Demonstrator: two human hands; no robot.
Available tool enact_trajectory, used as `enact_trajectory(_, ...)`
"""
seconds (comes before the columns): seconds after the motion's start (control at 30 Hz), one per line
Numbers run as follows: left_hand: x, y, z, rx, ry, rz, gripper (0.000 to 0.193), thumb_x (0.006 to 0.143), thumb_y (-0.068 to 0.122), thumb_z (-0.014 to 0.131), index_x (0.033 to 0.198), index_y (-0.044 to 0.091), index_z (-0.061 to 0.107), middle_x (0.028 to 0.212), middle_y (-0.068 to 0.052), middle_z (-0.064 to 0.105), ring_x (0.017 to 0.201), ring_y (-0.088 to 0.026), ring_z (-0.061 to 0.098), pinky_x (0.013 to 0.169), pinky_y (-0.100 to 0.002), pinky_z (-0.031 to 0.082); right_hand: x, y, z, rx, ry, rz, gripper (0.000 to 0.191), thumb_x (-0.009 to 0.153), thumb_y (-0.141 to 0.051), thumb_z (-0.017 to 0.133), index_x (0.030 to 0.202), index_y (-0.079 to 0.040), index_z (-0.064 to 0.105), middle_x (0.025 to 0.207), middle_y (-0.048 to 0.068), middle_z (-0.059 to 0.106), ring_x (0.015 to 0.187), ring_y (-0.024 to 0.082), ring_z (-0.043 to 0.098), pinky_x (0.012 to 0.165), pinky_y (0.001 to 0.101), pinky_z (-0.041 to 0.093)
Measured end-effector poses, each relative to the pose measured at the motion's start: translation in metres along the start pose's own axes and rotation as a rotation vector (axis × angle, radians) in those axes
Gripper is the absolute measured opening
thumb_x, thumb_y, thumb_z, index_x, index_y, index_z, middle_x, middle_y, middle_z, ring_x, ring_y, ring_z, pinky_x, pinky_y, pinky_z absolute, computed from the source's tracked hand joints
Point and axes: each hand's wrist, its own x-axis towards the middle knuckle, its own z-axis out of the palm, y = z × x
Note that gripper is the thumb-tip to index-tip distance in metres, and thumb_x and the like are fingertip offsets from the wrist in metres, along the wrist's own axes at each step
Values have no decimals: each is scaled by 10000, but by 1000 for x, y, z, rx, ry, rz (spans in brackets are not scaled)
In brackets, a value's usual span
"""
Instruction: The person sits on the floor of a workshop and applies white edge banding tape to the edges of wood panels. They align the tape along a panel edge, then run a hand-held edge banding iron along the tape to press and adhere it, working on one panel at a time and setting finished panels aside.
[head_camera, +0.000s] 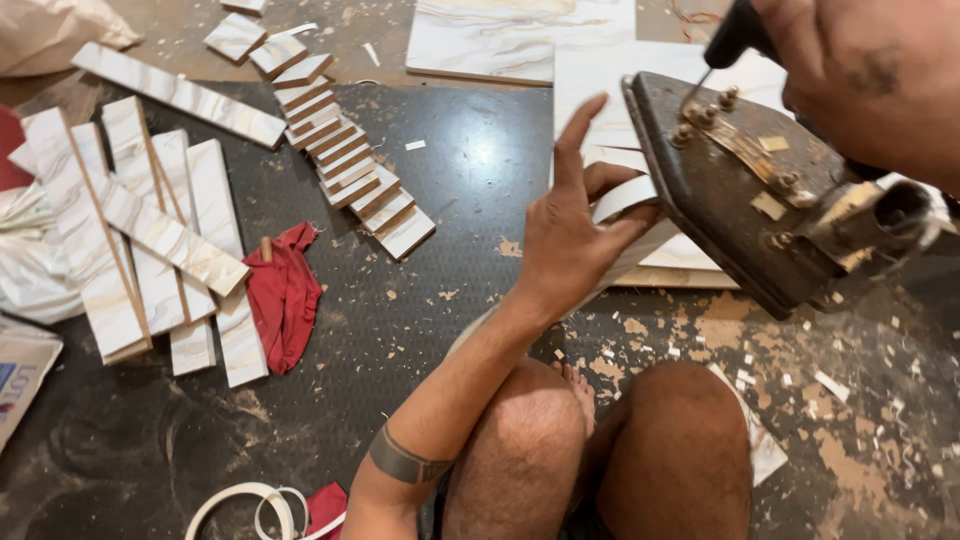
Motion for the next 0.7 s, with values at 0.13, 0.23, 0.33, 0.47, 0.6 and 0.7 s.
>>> enact_trajectory(0.13,-10,7,-10,18,85,136,631,968,168,819,1455,200,418,1179,-93,742,1102,-188,756,978,-319,637,8,-7,-6,706,-164,437,409,1205,-241,415,974,22,627,526,54,449,405,175,440,380,337,337)
enact_trajectory(0.23,-17,10,-15,149,166,223,278,978,132,808,1221,163,675,1127,-65,761,1029,-180,759,878,-292,622,16,-13,-18,519,-224,408,417,1168,-211,423,933,11,686,441,81,443,312,200,422,313,336,320)
enact_trajectory(0.33,-17,6,-16,182,210,281,184,963,97,800,1136,134,748,1146,-28,760,1017,-191,752,887,-299,613,21,-15,-24,471,-229,369,426,1178,-209,416,921,-1,686,438,79,438,306,198,414,315,331,317)
enact_trajectory(0.47,-15,-5,-10,163,198,340,261,968,86,795,1210,165,738,1184,-22,754,1083,-182,738,955,-294,612,20,-11,-16,569,-150,339,358,1216,-177,418,1063,12,681,537,99,474,366,194,419,357,334,320)
enact_trajectory(0.6,-16,-17,1,18,142,353,297,974,95,785,1260,136,717,1264,-53,742,1145,-191,727,1013,-305,615,10,-7,0,627,-114,347,369,1219,-189,412,1051,13,672,549,101,482,381,194,433,368,332,330)
enact_trajectory(0.7,-14,-24,9,-16,142,303,272,963,124,792,1226,114,722,1250,-85,740,1121,-208,745,969,-308,637,4,-5,8,652,-121,370,377,1221,-197,408,1042,15,664,558,102,487,393,194,443,375,331,337)
